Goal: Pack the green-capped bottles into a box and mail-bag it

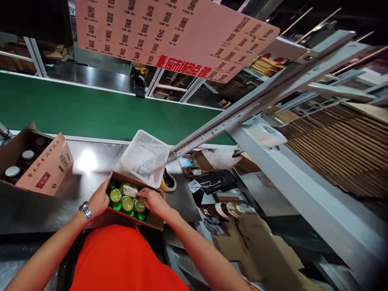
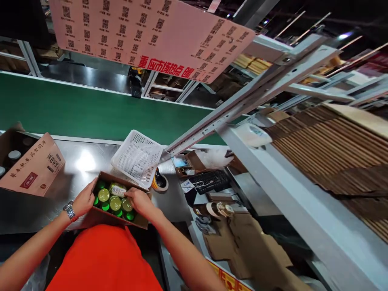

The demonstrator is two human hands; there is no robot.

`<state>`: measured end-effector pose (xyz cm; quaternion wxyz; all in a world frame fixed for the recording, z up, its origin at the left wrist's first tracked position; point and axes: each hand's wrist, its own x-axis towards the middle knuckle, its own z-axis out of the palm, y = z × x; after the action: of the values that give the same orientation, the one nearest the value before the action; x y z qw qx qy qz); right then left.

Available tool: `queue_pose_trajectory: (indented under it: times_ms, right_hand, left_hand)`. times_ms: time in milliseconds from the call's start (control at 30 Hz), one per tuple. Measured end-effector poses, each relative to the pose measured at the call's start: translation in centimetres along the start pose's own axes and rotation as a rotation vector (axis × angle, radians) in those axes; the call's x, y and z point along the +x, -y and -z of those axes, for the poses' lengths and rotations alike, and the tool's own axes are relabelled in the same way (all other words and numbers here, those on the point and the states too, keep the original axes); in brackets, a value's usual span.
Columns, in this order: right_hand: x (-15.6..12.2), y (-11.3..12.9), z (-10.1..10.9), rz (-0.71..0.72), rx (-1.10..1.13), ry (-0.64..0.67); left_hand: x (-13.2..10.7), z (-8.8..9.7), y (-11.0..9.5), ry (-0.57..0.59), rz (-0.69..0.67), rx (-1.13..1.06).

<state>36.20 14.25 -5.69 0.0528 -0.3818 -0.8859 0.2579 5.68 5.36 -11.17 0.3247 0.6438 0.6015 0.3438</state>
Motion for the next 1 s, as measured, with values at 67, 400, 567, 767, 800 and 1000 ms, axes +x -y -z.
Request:
queue_pose_trajectory:
  times_ms: [67,400,567,767,800,1000]
  right_hand:
    - [-1.4,-0.3,1.0,-0.009,0.131,-0.182]
    - [-7.6,-5.1,-2.6,-0.515,1.267,-0.384]
    - [-4.9,-3.9,-5.1,-0.484,1.371,-0.457]
    - [-1.2,-2.4,-7.9,-0.615,1.019,-0.666]
    - [-0.9,-2.4,-8.2,-0.635,1.042,-0.686]
    - [-0.8,-2.7,-8.5,-0.66,1.277,-0.608]
  left_hand:
    - [-0.3,0.2,0.3,0.008,0.008,0.04]
    - [-1.2,2.4,0.7,0.14,-0.129,0.25]
    - [0.0,3.7,0.1,0.279,-0.109,0.328]
    - [3.0,1.9,-3.0,0.592,-0.083,0.502]
    - [3.2,1.7,-3.3,0.613,-0.077,0.522]
    - [4.2,3.5,-2.8,0.631,-0.093,0.483]
